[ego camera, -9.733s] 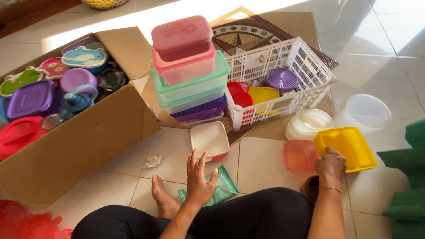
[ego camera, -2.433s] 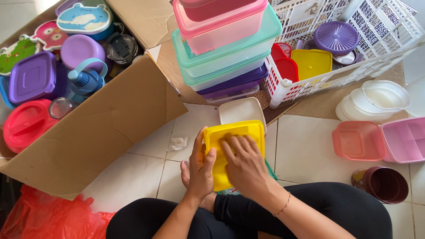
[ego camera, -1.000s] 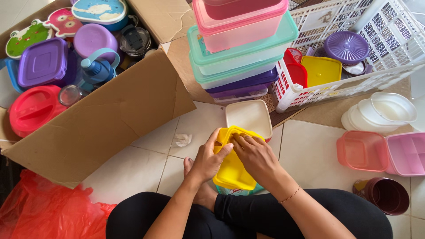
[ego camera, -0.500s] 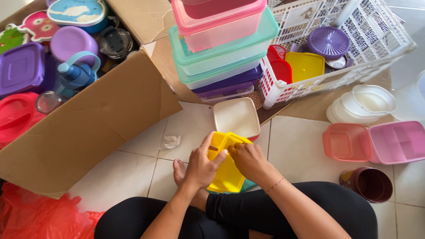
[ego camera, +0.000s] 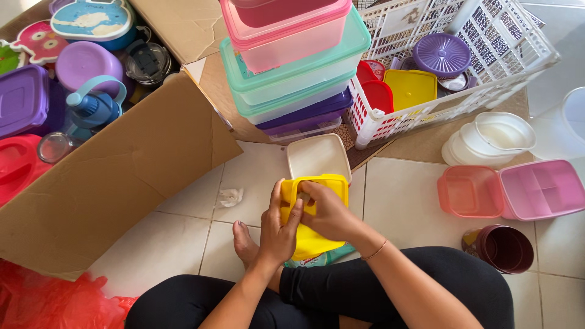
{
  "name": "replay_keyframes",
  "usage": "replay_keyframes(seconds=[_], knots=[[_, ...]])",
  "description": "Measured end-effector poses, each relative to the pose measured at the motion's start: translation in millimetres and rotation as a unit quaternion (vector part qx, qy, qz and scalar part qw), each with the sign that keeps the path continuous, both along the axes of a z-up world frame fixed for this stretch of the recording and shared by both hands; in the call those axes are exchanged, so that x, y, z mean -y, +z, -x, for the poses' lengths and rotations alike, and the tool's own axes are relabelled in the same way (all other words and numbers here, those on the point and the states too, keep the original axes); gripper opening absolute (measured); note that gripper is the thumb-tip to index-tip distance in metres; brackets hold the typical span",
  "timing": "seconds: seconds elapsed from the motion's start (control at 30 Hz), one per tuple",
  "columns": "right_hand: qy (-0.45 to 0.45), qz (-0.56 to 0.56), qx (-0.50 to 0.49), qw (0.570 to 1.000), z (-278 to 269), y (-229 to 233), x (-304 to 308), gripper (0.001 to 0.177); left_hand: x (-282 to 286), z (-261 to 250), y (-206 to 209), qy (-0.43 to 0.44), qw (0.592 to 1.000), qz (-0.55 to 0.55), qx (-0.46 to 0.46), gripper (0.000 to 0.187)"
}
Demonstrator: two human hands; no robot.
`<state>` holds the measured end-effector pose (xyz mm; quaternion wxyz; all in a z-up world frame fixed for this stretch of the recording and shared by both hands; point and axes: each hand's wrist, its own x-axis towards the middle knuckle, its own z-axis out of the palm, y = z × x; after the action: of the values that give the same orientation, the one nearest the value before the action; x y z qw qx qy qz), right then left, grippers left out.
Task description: The person sits on the floor and wipes the inside and outside of several plastic food containers using a wet wipe. The person handles clear, red, white, and yellow containers, wiping them individually and placing them aside.
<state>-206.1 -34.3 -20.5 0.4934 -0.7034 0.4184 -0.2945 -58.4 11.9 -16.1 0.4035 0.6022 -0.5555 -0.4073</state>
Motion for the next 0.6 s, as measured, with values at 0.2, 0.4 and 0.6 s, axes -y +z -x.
replay_keyframes(seconds=[0.2,0.4,0.6], knots=[[0.034,-0.284,0.474,0.833,58.1,15.3,17.0,0.024,11.8,-20.7,-3.8,-0.006,0.999,-0.016,-0.034,0.073],[-0.113,-0.08,0.377,0.916,102.5,60.1,28.2,0.023,17.0,-33.6,-4.8,0.017,0.986,-0.041,-0.161,0.075],[-0.102,0.114,-0.346,0.926,6.3,14.5,-9.7,0.011,12.2,-30.1,0.0,0.045,0.971,0.034,-0.231,0.063]])
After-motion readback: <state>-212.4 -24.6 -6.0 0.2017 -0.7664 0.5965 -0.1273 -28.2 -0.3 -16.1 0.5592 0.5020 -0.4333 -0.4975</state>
